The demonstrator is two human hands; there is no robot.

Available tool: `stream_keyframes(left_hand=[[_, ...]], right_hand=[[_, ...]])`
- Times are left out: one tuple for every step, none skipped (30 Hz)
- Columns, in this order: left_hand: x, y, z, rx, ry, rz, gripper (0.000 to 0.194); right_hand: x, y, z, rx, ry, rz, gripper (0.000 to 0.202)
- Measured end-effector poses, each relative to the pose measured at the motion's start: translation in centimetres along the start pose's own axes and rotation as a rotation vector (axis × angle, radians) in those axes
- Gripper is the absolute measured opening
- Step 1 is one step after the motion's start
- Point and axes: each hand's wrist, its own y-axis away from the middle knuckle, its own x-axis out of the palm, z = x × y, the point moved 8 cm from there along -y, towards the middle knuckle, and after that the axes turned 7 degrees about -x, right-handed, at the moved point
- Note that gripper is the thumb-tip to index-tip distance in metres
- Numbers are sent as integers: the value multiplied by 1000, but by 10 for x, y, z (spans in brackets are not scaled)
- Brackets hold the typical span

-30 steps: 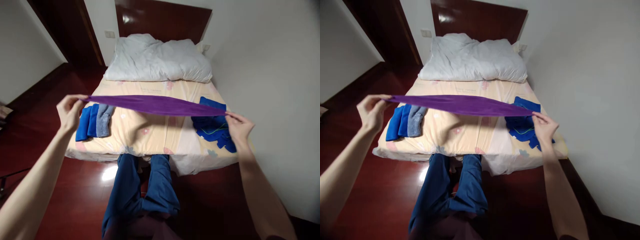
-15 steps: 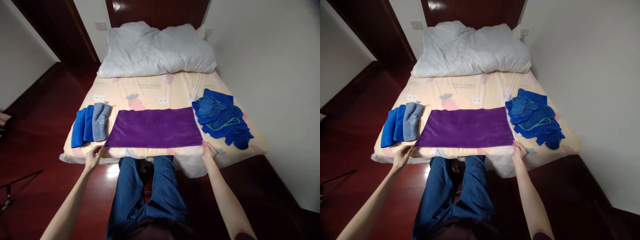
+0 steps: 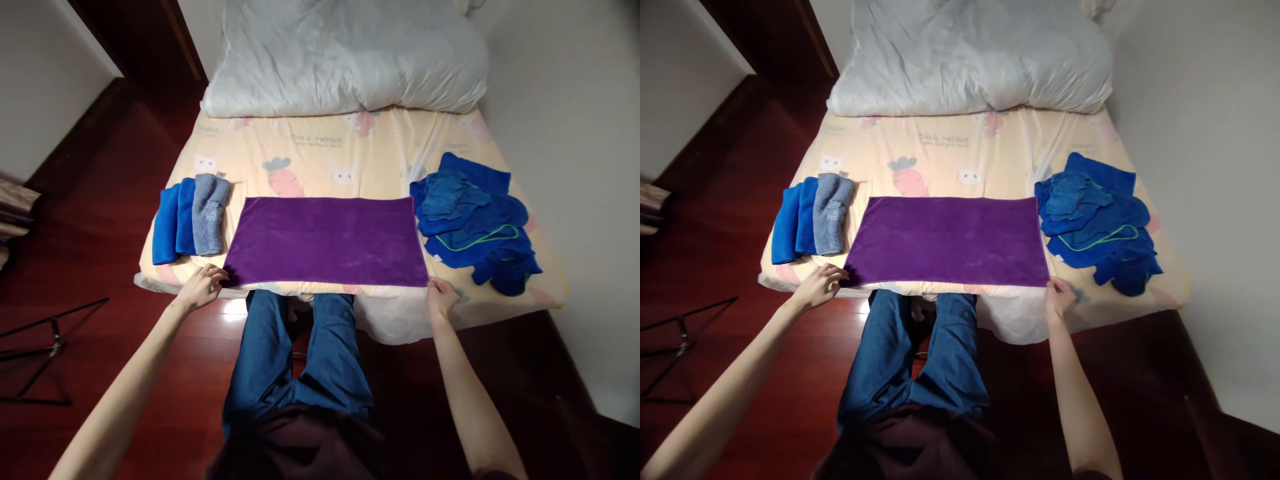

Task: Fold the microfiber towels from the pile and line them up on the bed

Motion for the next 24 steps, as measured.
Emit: stream_keyframes(left_hand=[[-6, -10, -3, 12, -6, 2, 40], [-13, -22, -4, 16, -5, -7, 41], [-21, -36, -5, 12, -1, -25, 42], [-29, -51, -4, -1, 2, -50, 42], [-37, -67, -2, -24, 3, -78, 42], [-44, -85, 1, -53, 6, -107, 42], [-50, -104, 5, -85, 11, -132, 42], [-56, -123, 11, -120, 16, -155, 41], [-61, -143, 17, -157, 24, -175, 40], [-64, -162, 24, -193, 33, -187, 39], [-66, -181, 31, -227, 43, -193, 38], [-67, -199, 38, -260, 50, -194, 38], [-66, -217, 45, -291, 56, -193, 37], [-65, -233, 51, -317, 59, -190, 37], [-62, -248, 57, -333, 62, -184, 37], [-58, -262, 61, -338, 66, -177, 37], [-53, -274, 65, -335, 69, -165, 36], [-48, -285, 67, -326, 73, -149, 35], [-43, -293, 70, -317, 75, -131, 34], [-38, -300, 72, -314, 74, -117, 32], [-35, -305, 73, -315, 69, -107, 30], [-34, -309, 75, -323, 61, -104, 28], [-35, -311, 78, -336, 52, -106, 27], [-37, -311, 80, -350, 44, -117, 28]], right_hand=[[0, 1, 12, -67, 77, -17, 24], [1, 4, 25, -151, 154, -32, 25], [4, 7, 39, -243, 222, -34, 25], [9, 11, 51, -332, 277, -19, 27], [16, 16, 61, -405, 314, 13, 28], [24, 20, 68, -458, 339, 57, 30], [32, 25, 72, -493, 357, 107, 32], [39, 28, 74, -514, 372, 153, 34], [46, 31, 73, -524, 385, 189, 36], [50, 34, 72, -525, 397, 212, 38], [54, 36, 69, -522, 408, 224, 40], [57, 37, 67, -519, 417, 229, 42], [59, 38, 64, -517, 426, 231, 43], [60, 39, 62, -518, 436, 234, 43], [61, 40, 61, -524, 446, 242, 44], [62, 40, 60, -528, 458, 251, 44], [62, 39, 59, -531, 474, 263, 44], [62, 38, 58, -531, 492, 274, 43], [62, 36, 58, -526, 508, 284, 43], [62, 32, 58, -519, 522, 293, 41], [62, 29, 58, -510, 531, 303, 40], [63, 24, 58, -502, 536, 314, 40], [65, 18, 60, -498, 537, 325, 39], [68, 12, 61, -496, 536, 335, 40]])
